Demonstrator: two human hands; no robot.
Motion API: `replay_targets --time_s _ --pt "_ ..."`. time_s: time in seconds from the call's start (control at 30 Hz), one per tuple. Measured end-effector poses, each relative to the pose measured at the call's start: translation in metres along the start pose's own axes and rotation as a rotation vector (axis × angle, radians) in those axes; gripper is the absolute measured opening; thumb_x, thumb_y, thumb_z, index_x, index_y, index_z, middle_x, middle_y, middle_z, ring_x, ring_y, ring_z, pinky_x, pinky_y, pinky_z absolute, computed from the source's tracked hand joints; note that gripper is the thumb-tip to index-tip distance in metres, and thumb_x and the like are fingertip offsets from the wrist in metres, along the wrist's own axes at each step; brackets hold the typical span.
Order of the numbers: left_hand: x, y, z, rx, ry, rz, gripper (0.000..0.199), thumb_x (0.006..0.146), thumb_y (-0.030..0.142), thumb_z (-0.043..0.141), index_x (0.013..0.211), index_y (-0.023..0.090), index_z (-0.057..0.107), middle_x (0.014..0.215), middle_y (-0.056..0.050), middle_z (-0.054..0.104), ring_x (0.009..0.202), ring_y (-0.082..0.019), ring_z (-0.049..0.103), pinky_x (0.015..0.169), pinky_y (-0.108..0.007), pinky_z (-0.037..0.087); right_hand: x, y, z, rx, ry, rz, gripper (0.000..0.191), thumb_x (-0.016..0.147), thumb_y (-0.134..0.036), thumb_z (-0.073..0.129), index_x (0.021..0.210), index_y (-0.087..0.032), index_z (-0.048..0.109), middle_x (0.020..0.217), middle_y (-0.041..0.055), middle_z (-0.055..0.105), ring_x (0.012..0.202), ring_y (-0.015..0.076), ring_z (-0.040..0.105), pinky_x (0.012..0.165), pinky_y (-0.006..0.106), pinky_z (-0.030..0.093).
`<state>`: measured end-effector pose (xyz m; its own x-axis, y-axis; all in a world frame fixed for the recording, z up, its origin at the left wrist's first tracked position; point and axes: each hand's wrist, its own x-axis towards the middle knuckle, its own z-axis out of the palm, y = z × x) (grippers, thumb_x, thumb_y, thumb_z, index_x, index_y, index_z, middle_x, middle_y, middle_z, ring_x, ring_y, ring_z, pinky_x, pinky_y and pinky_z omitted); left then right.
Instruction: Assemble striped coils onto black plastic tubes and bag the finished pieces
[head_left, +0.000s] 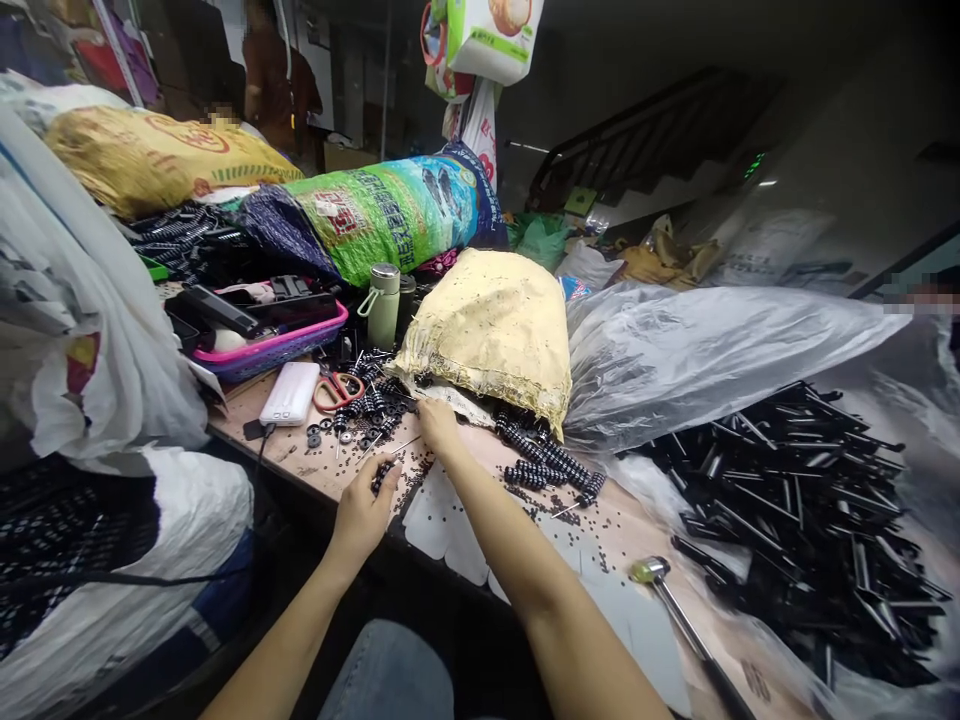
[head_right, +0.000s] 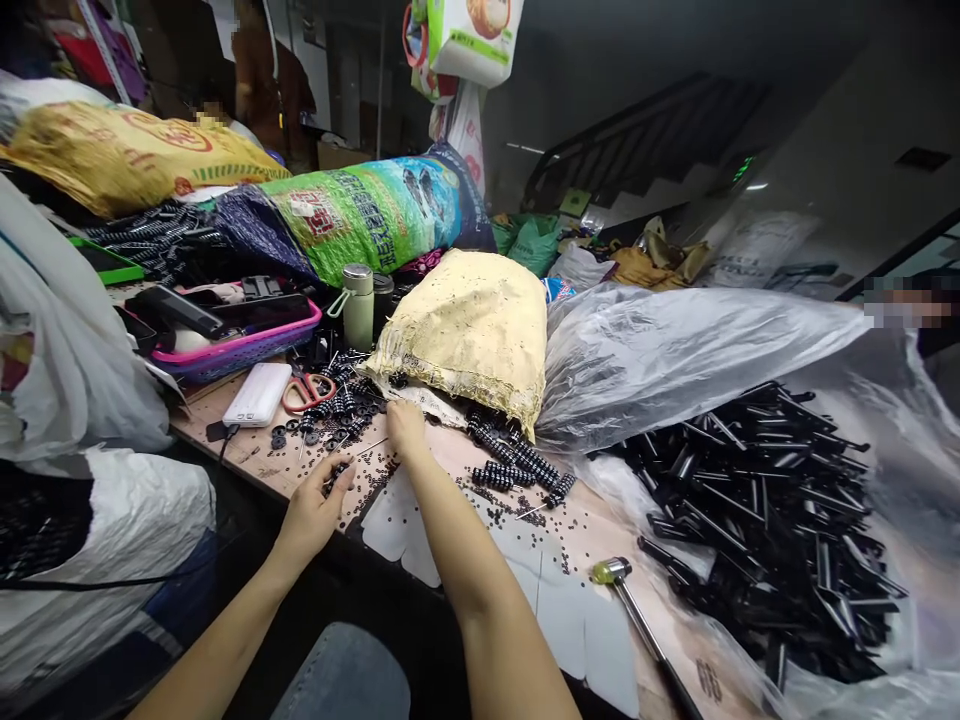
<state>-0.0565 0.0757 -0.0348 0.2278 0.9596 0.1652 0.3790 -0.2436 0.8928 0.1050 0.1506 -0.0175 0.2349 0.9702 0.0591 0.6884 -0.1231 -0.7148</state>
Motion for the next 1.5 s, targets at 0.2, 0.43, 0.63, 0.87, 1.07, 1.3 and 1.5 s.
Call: replay_targets --time_s 0.2,0.43,0.63,0.87,1.07,1.3,1.5 --pt "-0.002 0.001 0.011 0.001 -0.091 0.030 0.040 0.082 0.041 0.040 0.112 0.019 0.054 0.113 -0.007 0.058 0.108 -0.021 0.051 0.091 -0.035 0.041 -0.053 0.007 -0.011 0.140 0.014 -0.039 0.021 0.068 -0.012 0.057 0.089 -0.014 0.061 0.095 0.0069 0.062 0.082 0.0154 0.060 0.076 0.029 0.049" --pt "-0.018 0.023 0.040 0.052 -0.239 0.089 0.043 0.082 0.042 0.040 0.113 0.016 0.054 0.114 -0.009 0.057 0.108 -0.023 0.051 0.091 -0.037 0.042 -0.124 0.015 -0.051 0.293 0.068 -0.011 0.017 0.065 -0.014 0.058 0.081 -0.015 0.064 0.075 0.0031 0.067 0.070 0.0147 0.064 0.065 0.025 0.053" --pt "-0.039 0.046 0.079 -0.013 -0.379 0.212 0.041 0.082 0.041 0.040 0.114 0.018 0.053 0.115 -0.009 0.057 0.108 -0.022 0.051 0.093 -0.036 0.041 -0.173 0.036 -0.086 0.211 0.263 -0.100 0.019 0.067 -0.012 0.053 0.081 -0.018 0.065 0.084 0.0046 0.066 0.078 0.0154 0.062 0.071 0.027 0.052" --pt "-0.072 0.064 0.145 -0.314 -0.429 0.273 0.039 0.085 0.033 0.038 0.121 0.020 0.041 0.116 -0.010 0.053 0.110 -0.021 0.048 0.089 -0.035 0.041 -0.231 0.083 -0.146 -0.256 0.216 -0.034 0.032 0.078 -0.016 0.046 0.107 -0.023 0.057 0.120 0.0033 0.053 0.112 0.0141 0.047 0.095 0.029 0.037" --pt "-0.082 0.069 0.149 -0.288 -0.504 0.164 0.038 0.083 0.037 0.041 0.117 0.019 0.042 0.113 -0.010 0.052 0.108 -0.021 0.047 0.087 -0.035 0.041 -0.253 0.165 -0.235 -0.414 0.475 0.522 0.022 0.072 -0.003 0.043 0.081 -0.010 0.061 0.096 0.0186 0.060 0.108 0.0265 0.044 0.093 0.044 0.026" --pt "-0.073 0.099 0.137 -0.323 -0.547 0.052 0.037 0.074 0.044 0.054 0.101 0.018 0.055 0.087 -0.005 0.061 0.079 -0.018 0.058 0.066 -0.026 0.045 -0.250 0.150 -0.206 -0.033 0.537 0.363 0.021 0.077 -0.031 0.050 0.091 -0.016 0.053 0.093 0.0084 0.062 0.089 0.0196 0.056 0.080 0.037 0.040" --pt "-0.075 0.112 0.147 -0.523 -0.771 -0.357 0.035 0.061 0.042 0.067 0.076 0.013 0.053 0.040 0.009 0.037 0.031 -0.004 0.031 0.032 -0.016 0.021 -0.258 0.098 -0.141 0.150 0.374 0.099 0.061 0.063 -0.046 0.065 0.114 -0.018 0.045 0.109 0.0106 0.057 0.103 0.0229 0.053 0.085 0.039 0.043"
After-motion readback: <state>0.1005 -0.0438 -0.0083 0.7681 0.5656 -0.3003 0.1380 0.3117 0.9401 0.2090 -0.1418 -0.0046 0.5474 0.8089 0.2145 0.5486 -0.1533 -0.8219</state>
